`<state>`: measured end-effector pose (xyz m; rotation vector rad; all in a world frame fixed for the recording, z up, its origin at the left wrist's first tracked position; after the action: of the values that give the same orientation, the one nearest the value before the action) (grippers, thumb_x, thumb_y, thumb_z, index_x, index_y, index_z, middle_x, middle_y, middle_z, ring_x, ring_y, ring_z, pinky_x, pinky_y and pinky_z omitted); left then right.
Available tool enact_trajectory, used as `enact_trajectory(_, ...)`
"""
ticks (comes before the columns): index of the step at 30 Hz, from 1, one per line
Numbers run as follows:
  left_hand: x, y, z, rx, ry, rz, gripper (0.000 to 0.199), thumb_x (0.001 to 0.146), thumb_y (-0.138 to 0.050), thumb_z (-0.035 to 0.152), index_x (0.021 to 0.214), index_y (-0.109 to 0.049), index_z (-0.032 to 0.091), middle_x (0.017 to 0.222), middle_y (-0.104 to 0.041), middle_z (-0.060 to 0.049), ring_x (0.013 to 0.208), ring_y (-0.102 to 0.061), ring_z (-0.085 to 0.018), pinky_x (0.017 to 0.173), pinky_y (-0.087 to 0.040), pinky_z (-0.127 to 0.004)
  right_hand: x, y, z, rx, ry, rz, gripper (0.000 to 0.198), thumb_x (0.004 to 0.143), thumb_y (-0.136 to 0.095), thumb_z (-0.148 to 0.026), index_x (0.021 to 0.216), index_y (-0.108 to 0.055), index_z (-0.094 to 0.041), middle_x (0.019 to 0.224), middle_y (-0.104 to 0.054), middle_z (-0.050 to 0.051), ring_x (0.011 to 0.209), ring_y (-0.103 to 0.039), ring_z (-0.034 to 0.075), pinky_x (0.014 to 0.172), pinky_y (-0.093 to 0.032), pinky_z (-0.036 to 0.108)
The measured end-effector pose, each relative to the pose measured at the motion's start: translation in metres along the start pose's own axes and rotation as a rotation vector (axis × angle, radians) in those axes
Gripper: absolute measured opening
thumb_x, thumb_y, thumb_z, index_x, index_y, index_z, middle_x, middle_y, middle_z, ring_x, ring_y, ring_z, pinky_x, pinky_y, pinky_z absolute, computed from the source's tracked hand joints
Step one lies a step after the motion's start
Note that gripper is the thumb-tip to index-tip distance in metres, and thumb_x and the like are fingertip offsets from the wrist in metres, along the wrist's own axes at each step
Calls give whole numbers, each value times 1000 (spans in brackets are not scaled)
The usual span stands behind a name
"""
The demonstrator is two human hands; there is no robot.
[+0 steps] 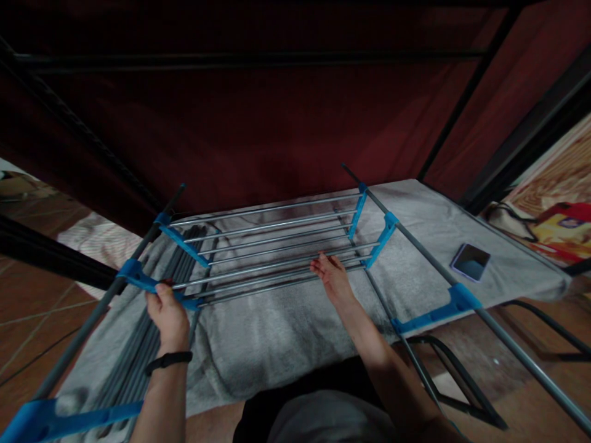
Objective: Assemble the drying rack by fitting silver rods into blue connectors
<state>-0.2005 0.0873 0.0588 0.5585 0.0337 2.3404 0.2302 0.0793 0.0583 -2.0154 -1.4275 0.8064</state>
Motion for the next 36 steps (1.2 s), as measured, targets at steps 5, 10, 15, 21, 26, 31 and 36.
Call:
enact_trajectory(5,-1,3,2,33,-55,81,36,95,-52,59,94,-61,24,84,-53,-1,77,-48,-20,79,-45,-38,0,5,-10,-17,17,-12,30,68,-94,-40,82,-73,-24,82,-77,-2,75,-74,16,74,-63,31)
enact_trajectory(10,-2,2,4,18,-38,83,36,93,-52,58,92,-60,24,80,-50,0,74,-46,-19,79,-45,-39,3,11,-18,-45,37,-2,29,71,-93,-41,84,-74,-24,90,-79,1,76,-74,16,86,-65,38)
enact_trajectory(15,-3,0,4,-4,-31,80,33,93,-51,57,93,-59,25,83,-52,-1,76,-48,-20,78,-45,-39,6,12,-16,-57,46,9,33,66,-96,-44,79,-72,-24,84,-78,0,74,-74,18,89,-66,42)
enact_trajectory(21,-4,2,5,23,-61,90,30,95,-50,52,92,-61,24,83,-52,0,77,-49,-19,81,-47,-38,7,10,-16,-62,39,6,32,68,-95,-43,79,-72,-24,83,-78,0,76,-75,18,88,-66,42)
enact_trajectory(26,-3,2,6,23,-67,93,27,97,-51,50,91,-61,25,84,-56,-1,79,-52,-20,81,-48,-38,5,9,-17,-27,15,-5,29,70,-94,-40,81,-72,-24,84,-79,0,75,-75,18,88,-66,42)
enact_trajectory(31,0,1,-2,-34,-32,86,27,96,-54,50,93,-61,24,84,-55,-1,77,-51,-18,80,-47,-36,5,10,-18,4,-12,7,25,71,-93,-34,80,-71,-24,84,-78,0,75,-75,17,85,-66,39)
enact_trajectory(36,-1,2,-2,-37,-31,72,31,95,-54,53,95,-61,24,85,-55,-1,76,-50,-17,77,-46,-34,5,16,-24,-5,2,2,23,71,-92,-33,83,-74,-25,86,-80,0,76,-75,17,80,-66,36)
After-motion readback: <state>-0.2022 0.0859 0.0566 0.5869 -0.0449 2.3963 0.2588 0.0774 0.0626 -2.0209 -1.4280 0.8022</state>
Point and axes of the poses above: each hand's wrist, its own x-axis towards the middle knuckle, its own y-axis out of the back of the hand, z = x × y, the point moved 4 cm from there along x, towards the middle knuckle
